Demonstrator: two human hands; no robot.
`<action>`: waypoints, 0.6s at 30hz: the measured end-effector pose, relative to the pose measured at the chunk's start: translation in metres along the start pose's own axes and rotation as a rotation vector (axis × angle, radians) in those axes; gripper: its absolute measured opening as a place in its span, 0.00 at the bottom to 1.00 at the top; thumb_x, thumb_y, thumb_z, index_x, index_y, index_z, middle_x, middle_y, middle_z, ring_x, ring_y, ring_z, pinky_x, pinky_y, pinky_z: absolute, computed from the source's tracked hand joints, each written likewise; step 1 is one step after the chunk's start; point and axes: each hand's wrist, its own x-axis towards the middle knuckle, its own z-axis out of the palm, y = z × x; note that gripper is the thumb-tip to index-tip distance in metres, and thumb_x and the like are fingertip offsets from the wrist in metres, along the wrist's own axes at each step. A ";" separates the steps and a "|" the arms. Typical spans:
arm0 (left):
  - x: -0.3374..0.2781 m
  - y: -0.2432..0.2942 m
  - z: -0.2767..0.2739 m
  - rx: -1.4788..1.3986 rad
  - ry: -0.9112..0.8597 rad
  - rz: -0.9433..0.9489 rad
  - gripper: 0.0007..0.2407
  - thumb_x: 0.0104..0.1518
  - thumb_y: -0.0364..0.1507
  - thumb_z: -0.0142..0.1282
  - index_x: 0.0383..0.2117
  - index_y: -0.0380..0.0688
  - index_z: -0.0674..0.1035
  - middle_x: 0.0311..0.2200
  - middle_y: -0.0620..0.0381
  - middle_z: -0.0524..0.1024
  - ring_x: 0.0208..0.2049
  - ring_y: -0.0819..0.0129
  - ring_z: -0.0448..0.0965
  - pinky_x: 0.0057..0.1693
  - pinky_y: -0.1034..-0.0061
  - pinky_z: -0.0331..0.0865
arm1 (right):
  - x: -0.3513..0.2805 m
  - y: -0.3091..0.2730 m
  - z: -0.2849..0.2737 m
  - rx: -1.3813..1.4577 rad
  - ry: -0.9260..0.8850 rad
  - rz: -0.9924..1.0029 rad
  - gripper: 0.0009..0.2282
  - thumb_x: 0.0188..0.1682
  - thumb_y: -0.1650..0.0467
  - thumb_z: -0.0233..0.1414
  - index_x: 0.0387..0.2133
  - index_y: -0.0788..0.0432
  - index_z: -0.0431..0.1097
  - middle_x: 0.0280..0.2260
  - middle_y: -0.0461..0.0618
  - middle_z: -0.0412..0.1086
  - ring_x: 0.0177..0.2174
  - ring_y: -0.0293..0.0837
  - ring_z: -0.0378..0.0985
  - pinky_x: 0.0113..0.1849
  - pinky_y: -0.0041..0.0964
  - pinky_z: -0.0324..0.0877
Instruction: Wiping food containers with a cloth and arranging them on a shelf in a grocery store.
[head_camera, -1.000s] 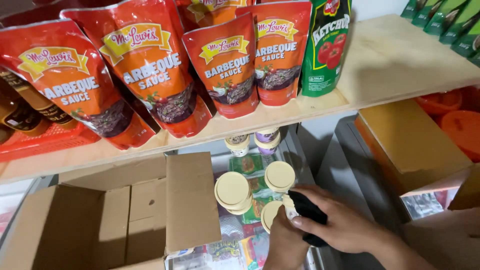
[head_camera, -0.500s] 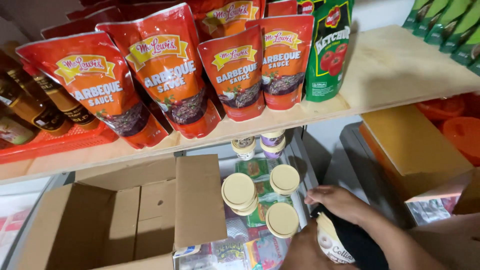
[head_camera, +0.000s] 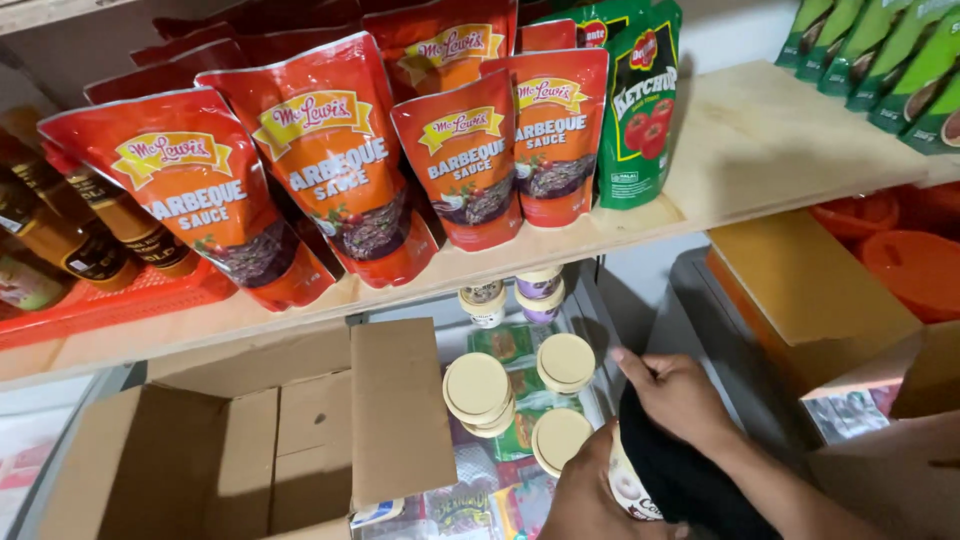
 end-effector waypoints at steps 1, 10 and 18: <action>0.000 0.003 -0.001 0.000 -0.006 0.019 0.39 0.40 0.19 0.74 0.64 0.32 0.67 0.55 0.49 0.77 0.59 0.66 0.76 0.65 0.69 0.67 | -0.001 -0.010 -0.001 -0.011 0.155 0.020 0.27 0.54 0.52 0.50 0.22 0.68 0.73 0.17 0.58 0.65 0.22 0.42 0.62 0.28 0.42 0.68; 0.032 0.073 -0.044 -0.362 0.180 0.044 0.31 0.45 0.21 0.74 0.58 0.31 0.72 0.46 0.50 0.81 0.47 0.69 0.81 0.57 0.73 0.74 | -0.028 -0.077 -0.034 1.249 0.044 0.073 0.15 0.50 0.64 0.51 0.49 0.53 0.72 0.28 0.44 0.75 0.28 0.38 0.78 0.32 0.36 0.73; 0.086 0.216 -0.098 -0.231 0.321 0.312 0.27 0.44 0.23 0.70 0.53 0.32 0.73 0.41 0.50 0.85 0.42 0.67 0.85 0.51 0.71 0.79 | -0.034 -0.193 -0.052 0.593 -0.166 -0.599 0.31 0.44 0.74 0.66 0.63 0.59 0.65 0.38 0.51 0.71 0.27 0.44 0.73 0.27 0.42 0.69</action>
